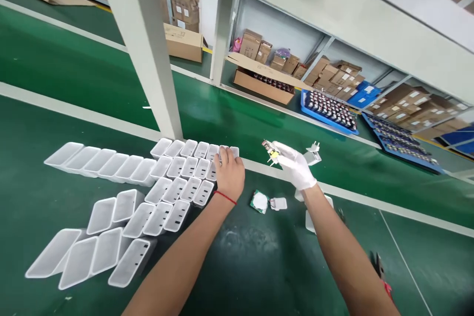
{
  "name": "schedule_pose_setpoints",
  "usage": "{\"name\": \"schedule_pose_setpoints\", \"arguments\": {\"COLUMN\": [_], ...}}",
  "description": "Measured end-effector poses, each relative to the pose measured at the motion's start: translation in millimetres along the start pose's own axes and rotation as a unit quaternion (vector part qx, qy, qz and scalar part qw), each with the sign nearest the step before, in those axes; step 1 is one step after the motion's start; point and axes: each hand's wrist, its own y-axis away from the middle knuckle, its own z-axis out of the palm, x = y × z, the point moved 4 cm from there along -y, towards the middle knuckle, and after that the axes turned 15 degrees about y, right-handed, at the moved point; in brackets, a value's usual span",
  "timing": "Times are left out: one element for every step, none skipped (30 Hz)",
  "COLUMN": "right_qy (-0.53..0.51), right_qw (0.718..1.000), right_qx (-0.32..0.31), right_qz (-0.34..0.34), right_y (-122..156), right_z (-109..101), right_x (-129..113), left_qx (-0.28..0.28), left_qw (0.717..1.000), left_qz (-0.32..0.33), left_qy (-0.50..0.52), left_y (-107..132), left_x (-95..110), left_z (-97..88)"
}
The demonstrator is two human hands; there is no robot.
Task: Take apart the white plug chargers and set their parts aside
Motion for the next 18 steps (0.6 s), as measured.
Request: {"name": "schedule_pose_setpoints", "arguments": {"right_qy": [-0.049, -0.103, -0.157, -0.203, -0.231, -0.238, -0.235, -0.226, -0.213, -0.199, -0.185, -0.168, -0.146, -0.120, -0.092, -0.063, -0.035, -0.011], "right_qw": [0.999, 0.995, 0.988, 0.979, 0.973, 0.971, 0.972, 0.974, 0.976, 0.979, 0.982, 0.985, 0.988, 0.991, 0.993, 0.995, 0.996, 0.997], "right_qx": [-0.003, -0.007, -0.008, -0.006, 0.000, 0.008, 0.015, 0.021, 0.026, 0.029, 0.028, 0.025, 0.021, 0.016, 0.013, 0.012, 0.011, 0.006], "right_qz": [-0.002, -0.003, -0.003, -0.001, 0.002, 0.006, 0.012, 0.019, 0.026, 0.031, 0.036, 0.040, 0.047, 0.056, 0.068, 0.079, 0.082, 0.078], "right_y": [17, 34, 50, 64, 77, 89, 100, 111, 121, 130, 138, 146, 154, 160, 167, 172, 177, 181], "right_z": [-3, -4, -5, -6, -7, -8, -8, -9, -11, -12, -13, -14, -15, -15, -15, -15, -15, -14], "right_x": [-2, -2, -2, 0, 2, 6, 9, 13, 16, 18, 20, 22, 24, 25, 27, 28, 28, 26], "left_qx": [-0.002, -0.008, -0.017, -0.030, -0.046, -0.065, -0.086, -0.107, -0.128, -0.146, -0.161, -0.171, -0.181, -0.193, -0.210, -0.231, -0.255, -0.278], "left_qw": [1.000, 1.000, 0.999, 0.998, 0.995, 0.992, 0.988, 0.983, 0.979, 0.975, 0.972, 0.970, 0.969, 0.964, 0.957, 0.945, 0.931, 0.917], "left_qz": [0.010, 0.024, 0.040, 0.059, 0.080, 0.103, 0.124, 0.143, 0.156, 0.163, 0.161, 0.150, 0.134, 0.113, 0.092, 0.074, 0.060, 0.051], "left_qy": [0.005, 0.010, 0.015, 0.021, 0.027, 0.031, 0.035, 0.037, 0.041, 0.049, 0.061, 0.080, 0.107, 0.141, 0.179, 0.218, 0.253, 0.281], "left_y": [1, 4, 10, 18, 29, 42, 57, 72, 88, 103, 116, 126, 134, 139, 143, 144, 144, 143], "left_x": [3, 7, 11, 16, 21, 25, 28, 29, 29, 28, 25, 21, 16, 10, 4, -1, -5, -8], "left_z": [-0.2, -0.4, -0.3, 0.2, 1.1, 2.5, 3.8, 5.0, 5.6, 5.3, 4.0, 1.8, -0.7, -2.9, -4.2, -4.5, -3.6, -1.7]}}
